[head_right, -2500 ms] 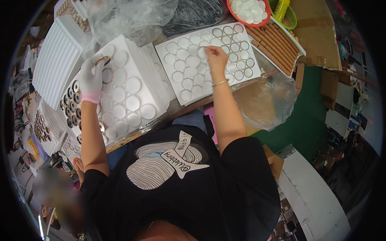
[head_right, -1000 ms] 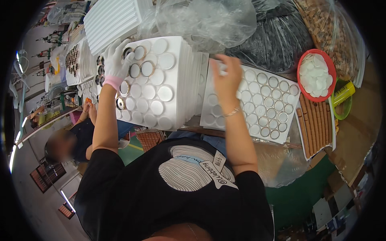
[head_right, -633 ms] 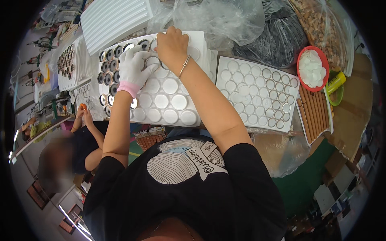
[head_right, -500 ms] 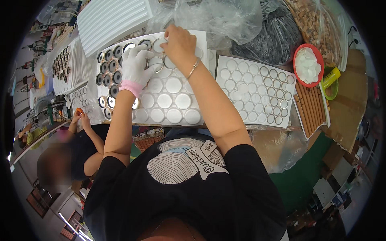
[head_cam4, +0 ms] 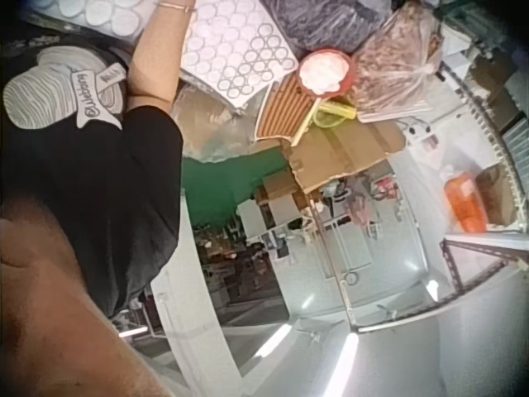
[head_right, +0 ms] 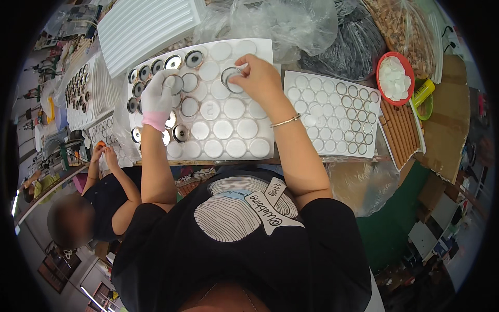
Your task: Manually placing circular components into a plastic organizer tray.
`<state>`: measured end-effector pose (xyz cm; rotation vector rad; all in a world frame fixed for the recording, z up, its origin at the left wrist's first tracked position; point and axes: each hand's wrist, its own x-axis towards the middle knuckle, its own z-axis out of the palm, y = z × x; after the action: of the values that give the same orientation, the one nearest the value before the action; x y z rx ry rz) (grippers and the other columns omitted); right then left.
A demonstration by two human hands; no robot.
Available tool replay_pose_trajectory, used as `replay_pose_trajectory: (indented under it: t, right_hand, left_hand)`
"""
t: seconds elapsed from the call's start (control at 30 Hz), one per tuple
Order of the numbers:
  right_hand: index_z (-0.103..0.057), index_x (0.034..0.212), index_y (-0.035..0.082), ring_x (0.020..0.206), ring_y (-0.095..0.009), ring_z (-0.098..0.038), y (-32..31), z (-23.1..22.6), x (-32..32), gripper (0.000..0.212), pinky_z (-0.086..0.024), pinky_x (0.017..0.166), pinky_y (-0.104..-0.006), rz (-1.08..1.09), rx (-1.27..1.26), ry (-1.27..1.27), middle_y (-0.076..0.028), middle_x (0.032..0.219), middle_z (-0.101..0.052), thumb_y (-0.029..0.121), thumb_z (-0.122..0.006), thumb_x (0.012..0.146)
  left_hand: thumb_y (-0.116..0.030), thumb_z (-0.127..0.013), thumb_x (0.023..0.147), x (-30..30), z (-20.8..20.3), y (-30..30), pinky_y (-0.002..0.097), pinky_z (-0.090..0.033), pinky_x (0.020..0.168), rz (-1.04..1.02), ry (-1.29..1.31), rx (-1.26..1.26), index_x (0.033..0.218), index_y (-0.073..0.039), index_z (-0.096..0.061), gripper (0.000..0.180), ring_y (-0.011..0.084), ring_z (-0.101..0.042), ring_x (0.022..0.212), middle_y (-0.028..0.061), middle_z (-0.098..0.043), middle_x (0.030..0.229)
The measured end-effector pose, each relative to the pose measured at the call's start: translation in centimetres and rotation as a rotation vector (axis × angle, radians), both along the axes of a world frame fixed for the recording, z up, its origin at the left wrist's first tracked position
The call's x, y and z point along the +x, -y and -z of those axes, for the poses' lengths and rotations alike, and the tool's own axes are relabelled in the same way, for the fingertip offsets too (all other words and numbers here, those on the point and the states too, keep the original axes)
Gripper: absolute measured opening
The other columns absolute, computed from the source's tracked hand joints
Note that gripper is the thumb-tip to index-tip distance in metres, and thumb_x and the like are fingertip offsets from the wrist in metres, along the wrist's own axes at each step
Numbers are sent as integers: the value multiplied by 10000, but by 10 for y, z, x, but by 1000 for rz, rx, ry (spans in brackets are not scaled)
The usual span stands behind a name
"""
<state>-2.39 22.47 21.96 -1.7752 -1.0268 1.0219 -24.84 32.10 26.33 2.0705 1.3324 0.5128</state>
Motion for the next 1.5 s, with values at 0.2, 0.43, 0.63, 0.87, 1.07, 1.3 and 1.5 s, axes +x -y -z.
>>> replay_pose_trajectory:
  t: [0.2,0.43,0.63,0.87,1.07,1.3,1.5]
  right_hand:
    - [-628,940,107,925,-273,-593,1,-9,-10,359,-473,751,-400,-80,-57,563,-91,959,-589,220,-794,641]
    - [-589,844,87,743,-266,-622,30,-8,-14,170,-450,644,-387,51,295,422,-101,756,-625,160,-705,744]
    - [-675,966,52,610,-32,-453,133,45,77,178,-362,526,-189,694,326,-82,41,775,-627,104,-705,798]
    - [-677,910,33,582,-160,-551,262,236,170,190,-441,556,-293,1087,4,111,-61,745,-659,138,-720,758]
    - [-708,897,89,723,-263,-562,245,226,171,188,-465,659,-352,999,-170,413,-90,828,-563,171,-745,732]
    - [-724,882,87,694,-233,-558,290,209,179,182,-442,627,-349,1105,-159,214,-67,737,-626,184,-749,730]
    - [-646,727,92,719,-233,-524,301,215,186,179,-418,660,-359,1116,-154,380,-40,725,-630,185,-789,673]
  left_hand:
    - [-231,-610,821,23,4,-3,435,-458,798,154,-320,102,967,-129,-633,179,352,-593,918,162,-638,956]
    - [-193,-743,718,21,13,-6,430,-426,831,241,-374,272,971,-74,-611,309,344,-538,953,154,-568,960]
    - [-110,-674,811,45,1,31,335,-475,809,8,-326,32,1073,-45,-544,300,287,-631,923,148,-643,979]
    - [-70,-538,920,178,-13,81,229,-491,739,432,60,-464,1129,16,-537,225,109,-608,916,80,-641,1040]
    - [-195,-571,853,325,99,112,350,-491,784,741,-157,-369,1040,-65,-614,232,280,-653,866,159,-669,933]
    - [-205,-597,837,364,244,135,387,-479,770,691,-111,-70,985,-131,-658,176,338,-604,874,162,-634,896]
    - [-231,-609,861,369,257,149,388,-472,784,633,-121,-12,1085,-135,-661,249,310,-574,916,138,-582,985]
